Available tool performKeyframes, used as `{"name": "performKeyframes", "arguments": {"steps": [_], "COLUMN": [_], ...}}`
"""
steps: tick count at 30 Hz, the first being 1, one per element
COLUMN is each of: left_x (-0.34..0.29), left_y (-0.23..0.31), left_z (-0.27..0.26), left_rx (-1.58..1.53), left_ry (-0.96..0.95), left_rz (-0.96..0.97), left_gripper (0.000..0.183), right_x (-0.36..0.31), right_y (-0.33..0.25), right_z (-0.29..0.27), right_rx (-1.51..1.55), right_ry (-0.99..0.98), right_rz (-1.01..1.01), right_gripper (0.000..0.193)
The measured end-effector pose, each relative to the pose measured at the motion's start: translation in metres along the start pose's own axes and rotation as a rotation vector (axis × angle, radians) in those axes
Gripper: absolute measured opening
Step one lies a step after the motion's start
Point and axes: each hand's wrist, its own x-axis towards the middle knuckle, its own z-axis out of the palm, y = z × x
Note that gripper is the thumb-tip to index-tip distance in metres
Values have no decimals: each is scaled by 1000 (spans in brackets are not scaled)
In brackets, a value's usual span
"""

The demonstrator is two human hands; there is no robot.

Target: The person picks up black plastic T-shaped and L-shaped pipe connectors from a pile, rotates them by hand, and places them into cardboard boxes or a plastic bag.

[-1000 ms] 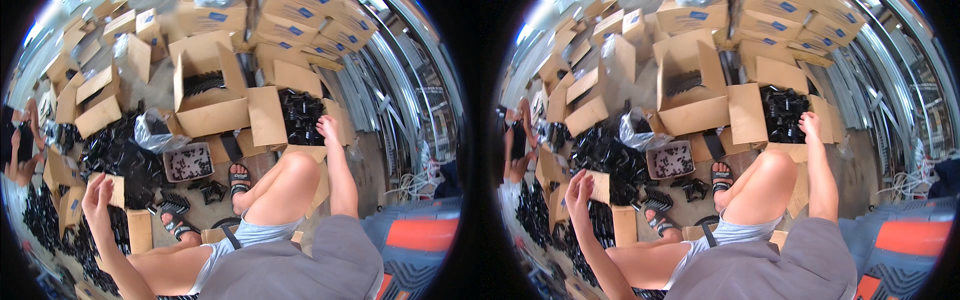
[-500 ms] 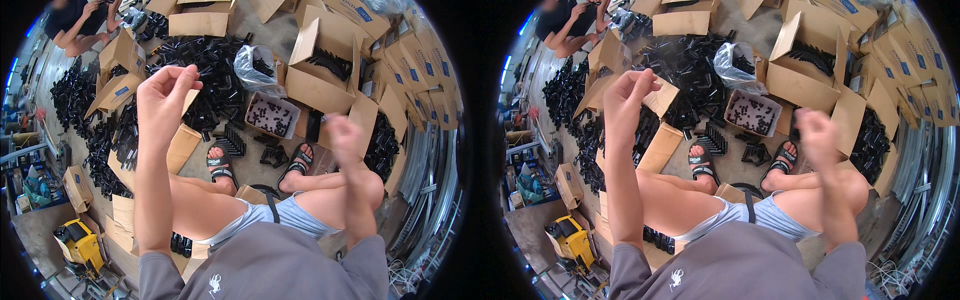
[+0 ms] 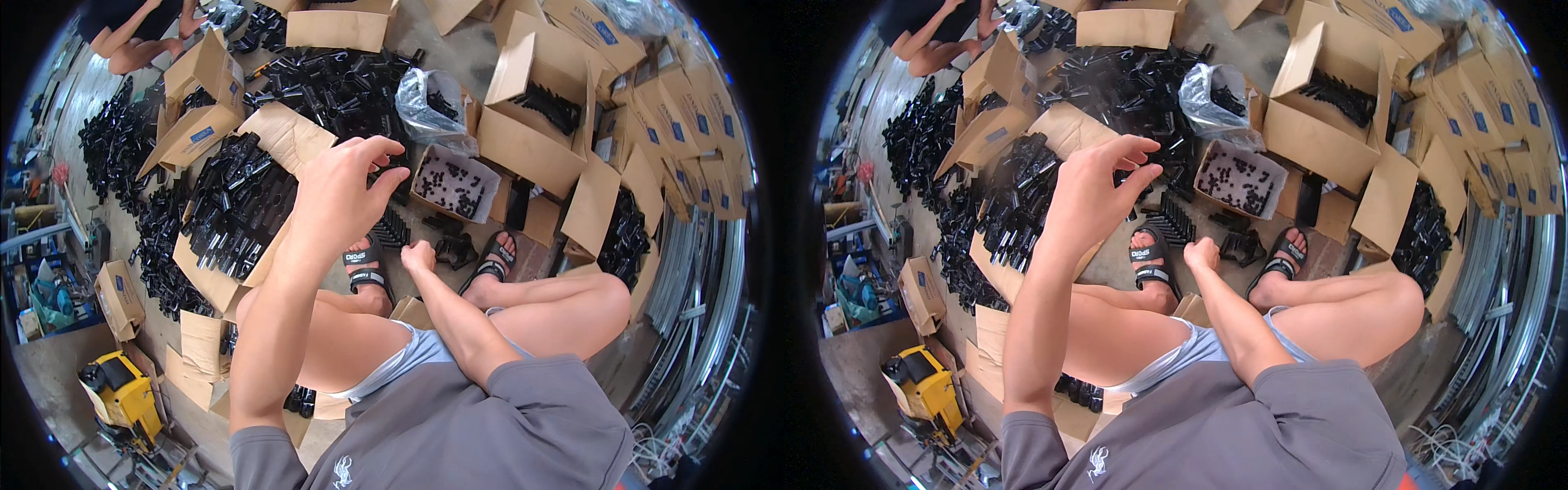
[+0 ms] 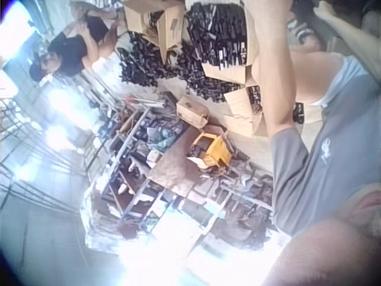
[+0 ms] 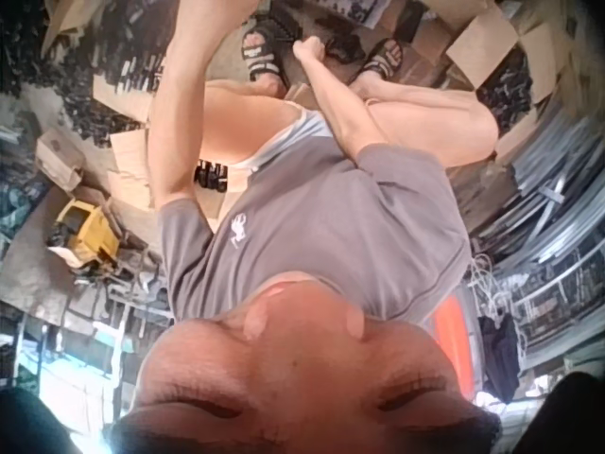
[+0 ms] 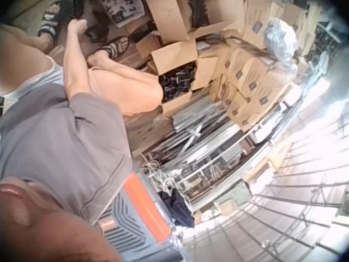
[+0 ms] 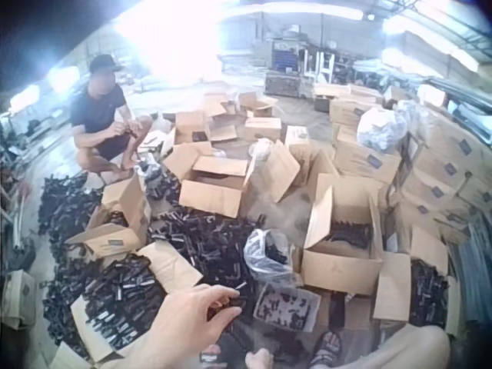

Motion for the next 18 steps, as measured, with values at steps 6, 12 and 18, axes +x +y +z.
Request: {"name": "performKeyframes", "arguments": {"steps": [6, 12, 18], "left_x": [-2, -5, 1], "left_y": [10, -2, -7], "left_z": [21, 43, 65], "left_rx": [9, 202, 351], "left_ry": [-134, -516, -746], "left_rz": [72, -64, 19], "left_gripper": [31, 39, 37], "right_x": [2, -42, -135], "right_y": [5, -4, -71], "right_z": [-9, -85, -201], "right_rx": [-66, -53, 371], "right_ry": [-2, -1, -87], "right_rz": [-57, -464, -938], "right_gripper": [32, 29, 17]}}
